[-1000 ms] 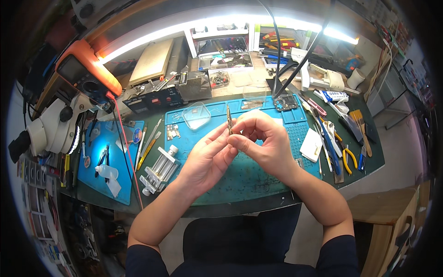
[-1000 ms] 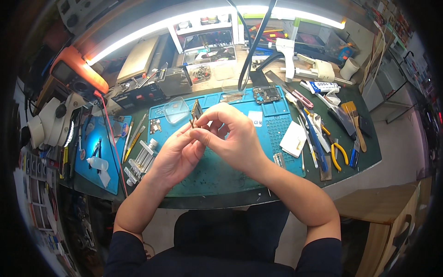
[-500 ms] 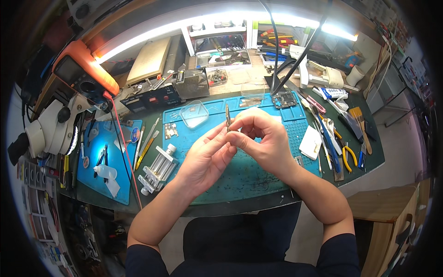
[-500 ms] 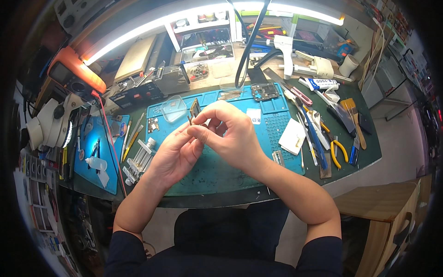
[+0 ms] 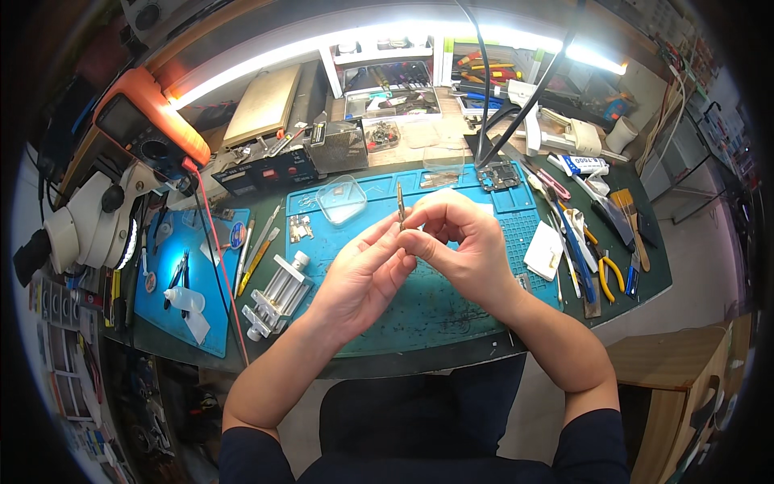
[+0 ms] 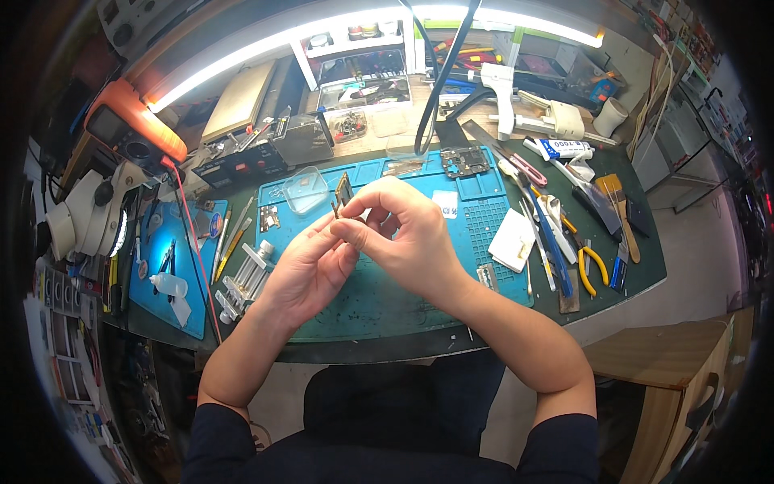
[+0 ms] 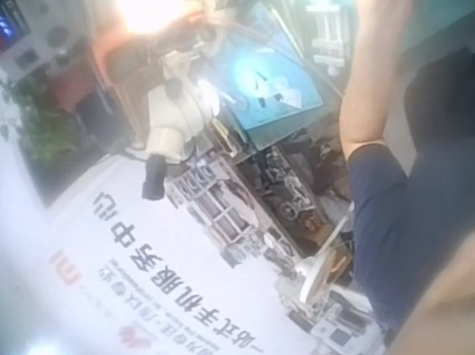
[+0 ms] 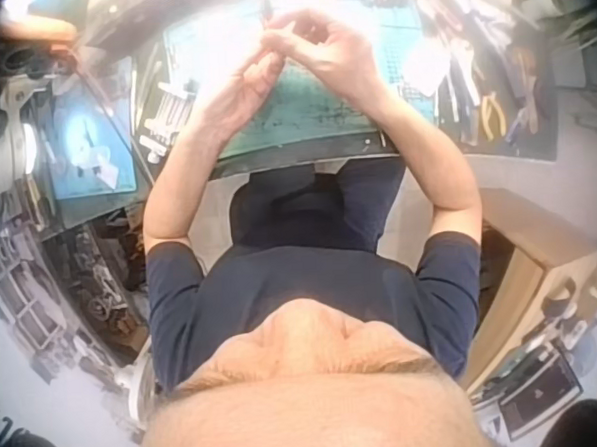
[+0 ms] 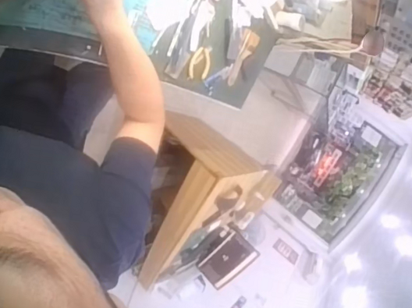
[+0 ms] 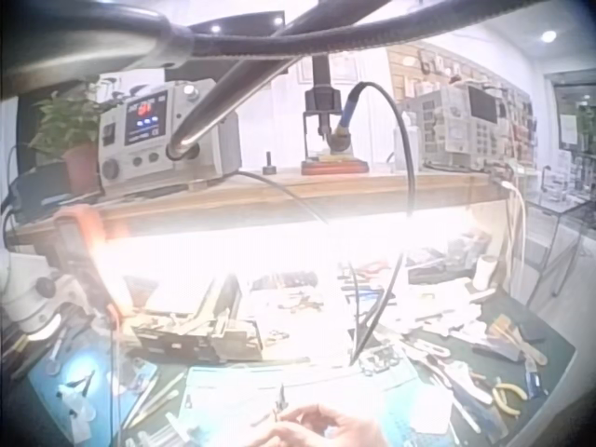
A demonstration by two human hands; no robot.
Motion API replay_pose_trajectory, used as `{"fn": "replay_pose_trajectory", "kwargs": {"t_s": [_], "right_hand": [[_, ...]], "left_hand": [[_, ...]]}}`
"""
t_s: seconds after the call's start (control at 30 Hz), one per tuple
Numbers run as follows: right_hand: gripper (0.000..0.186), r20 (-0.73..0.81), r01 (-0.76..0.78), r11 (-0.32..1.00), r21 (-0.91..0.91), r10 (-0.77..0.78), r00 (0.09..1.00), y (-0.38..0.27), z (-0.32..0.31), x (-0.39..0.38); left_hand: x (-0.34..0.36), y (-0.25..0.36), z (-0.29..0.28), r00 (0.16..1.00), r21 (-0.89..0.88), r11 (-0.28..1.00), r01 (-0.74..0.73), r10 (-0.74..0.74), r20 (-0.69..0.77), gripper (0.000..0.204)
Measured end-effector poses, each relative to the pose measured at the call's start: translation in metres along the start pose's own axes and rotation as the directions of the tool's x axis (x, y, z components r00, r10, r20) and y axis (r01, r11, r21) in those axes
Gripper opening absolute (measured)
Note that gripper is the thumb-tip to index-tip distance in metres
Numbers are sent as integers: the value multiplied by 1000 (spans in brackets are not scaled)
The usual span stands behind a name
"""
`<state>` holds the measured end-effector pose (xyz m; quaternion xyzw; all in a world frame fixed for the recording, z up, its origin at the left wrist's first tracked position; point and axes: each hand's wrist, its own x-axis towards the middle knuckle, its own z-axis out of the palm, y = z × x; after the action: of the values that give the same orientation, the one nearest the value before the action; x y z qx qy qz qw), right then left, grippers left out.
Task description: The person disassembles a small electronic device held in a vise, removes a metal frame, and cleans the circuit board with a brush and liquid. They then use tweezers to adjust small components on the board.
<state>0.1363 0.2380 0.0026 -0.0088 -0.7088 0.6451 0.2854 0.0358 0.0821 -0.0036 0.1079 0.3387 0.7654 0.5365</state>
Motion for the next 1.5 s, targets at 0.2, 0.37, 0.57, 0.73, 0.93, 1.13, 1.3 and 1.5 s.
{"fn": "replay_pose_trajectory", "kwargs": {"t_s": [0.2, 0.37, 0.57, 0.73, 0.93, 1.13, 1.3, 1.5], "right_hand": [[20, 7, -32, 999, 0, 32, 999, 1, -1, -1], [41, -62, -1, 1000, -17, 0, 998, -6, 0, 0], [61, 132, 197, 934, -297, -164, 978, -6, -6, 4], [43, 78, -22, 997, -77, 28, 997, -3, -2, 0], [25, 60, -161, 976, 145, 153, 986, 0, -12, 4], [23, 12, -227, 961, 156, 228, 974, -6, -12, 6], [31, -36, -53, 998, 16, 53, 998, -1, -6, 4], [24, -40, 323, 863, -389, -366, 930, -4, -12, 6]], "left_hand": [[-1, 0, 1, 1000, -22, 1000, 8, -8, -19, 44], [-4, 1, 3, 999, -70, 996, 47, -48, -12, 34], [-4, -1, 2, 994, -145, 985, 90, -98, -50, 31], [-6, -3, 5, 996, -76, 995, 60, -64, -60, 32], [-6, -5, 11, 972, 455, 884, -108, 189, -137, 33], [-1, -13, 10, 798, 689, 576, -441, 603, 6, 35], [-4, -8, 14, 743, 765, 501, -405, 668, -44, 15], [-4, -3, 19, 510, 891, -97, -443, 791, 339, 17]]}}
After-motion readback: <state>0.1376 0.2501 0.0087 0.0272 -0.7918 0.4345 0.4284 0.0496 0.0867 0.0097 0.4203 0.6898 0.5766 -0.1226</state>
